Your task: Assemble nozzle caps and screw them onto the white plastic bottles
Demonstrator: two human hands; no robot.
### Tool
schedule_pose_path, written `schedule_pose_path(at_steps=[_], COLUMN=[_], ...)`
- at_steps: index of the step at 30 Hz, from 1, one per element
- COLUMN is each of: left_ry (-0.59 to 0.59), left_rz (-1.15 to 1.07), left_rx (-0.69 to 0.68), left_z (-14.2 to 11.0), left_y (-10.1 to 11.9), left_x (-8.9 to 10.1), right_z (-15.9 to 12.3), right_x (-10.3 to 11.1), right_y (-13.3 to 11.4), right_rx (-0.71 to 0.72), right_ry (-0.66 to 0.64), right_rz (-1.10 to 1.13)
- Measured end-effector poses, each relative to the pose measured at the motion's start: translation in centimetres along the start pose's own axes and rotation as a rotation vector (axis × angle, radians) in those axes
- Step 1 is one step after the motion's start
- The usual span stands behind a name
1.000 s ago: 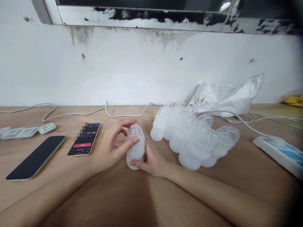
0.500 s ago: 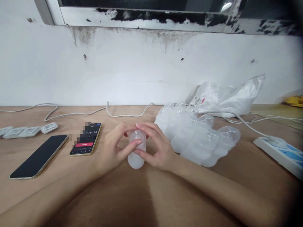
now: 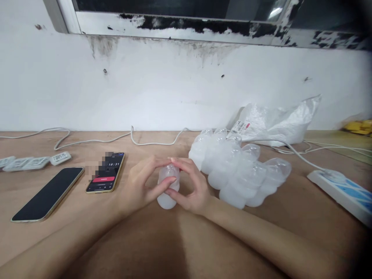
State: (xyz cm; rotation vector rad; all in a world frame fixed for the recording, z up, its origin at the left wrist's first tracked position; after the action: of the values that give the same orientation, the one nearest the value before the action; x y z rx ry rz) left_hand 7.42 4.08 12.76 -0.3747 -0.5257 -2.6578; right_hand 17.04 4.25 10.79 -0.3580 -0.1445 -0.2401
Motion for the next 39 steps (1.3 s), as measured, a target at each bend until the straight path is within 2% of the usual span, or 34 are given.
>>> schedule_pose_path(at_steps=[4,9,11,14,16,18,20,22,23,25,27,29,35,39], left_ry=[0.013,0.031,0.042,0.066,0.051,0.015,-0.022,-0.071,-0.118,-0.224,-0.317,-0.367,-0.380,-0.387], left_rz=[0.007,-0.067,-0.106,-0.194,-0.263,-0.331,-0.381,-0.389,-0.378,-0.365,-0.363,-0.315,-0.173,-0.159], left_rx=[-0.037,0.022,0.085,0.258,0.359,0.420,0.471,0.517,0.532,0.553,0.572,0.568,0.382,0.383], left_z=[-0.1,-1.0,-1.8,-3.1,-3.8,-4.3,-4.7,-5.1,-5.4,-5.9,-6.3,-6.2,-4.2,-4.0], left_y=[0.3,-0.4,-1.1,-3.1,-4.2,-4.9,-5.5,-5.9,-5.9,-5.9,-5.8,-5.7,-4.3,-4.5], left_x=[0.0,-0.5,-0.8,-1.3,-1.9,-2.5,-3.1,-3.8,-4.3,-5.5,-6.6,-7.3,-8.2,-9.6], right_z=[-0.2,-1.1,-1.8,-2.6,-2.8,-3.3,-4.6,-6.4,-7.3,-8.3,-8.5,-8.5,-9.0,-10.0], right_x=[-0.2,-0.8,-1.1,-1.1,-0.6,-0.6,-1.8,-3.8,-5.0,-6.8,-7.7,-8.0,-8.0,-8.3], right_y=[0.0,0.5,0.5,0.0,-1.2,-3.4,-6.0,-7.7,-7.9,-7.1,-6.0,-5.5,-5.3,-6.0], right_rx=[-0.011,-0.039,-0.041,-0.027,0.030,0.161,0.352,0.480,0.495,0.434,0.354,0.328,0.335,0.386], right_ry=[-0.003,-0.044,-0.072,-0.079,-0.030,0.007,-0.068,-0.259,-0.374,-0.560,-0.651,-0.695,-0.728,-0.754], right_rz=[-0.016,-0.060,-0.100,-0.198,-0.240,-0.191,-0.047,0.091,0.130,0.135,0.100,0.083,0.022,0.007])
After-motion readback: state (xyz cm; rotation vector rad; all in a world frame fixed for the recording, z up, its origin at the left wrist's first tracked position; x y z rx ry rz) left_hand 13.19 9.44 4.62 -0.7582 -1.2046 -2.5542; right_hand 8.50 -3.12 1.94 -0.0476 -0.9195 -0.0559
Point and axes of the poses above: each hand's wrist, its own z-axis towards the middle knuckle, its own x-axis out of the back of the hand, y = z × x, the point moved 10 cm from there along z, towards the middle knuckle, and after that the axes turned 13 degrees about y, right-handed, at the moved point
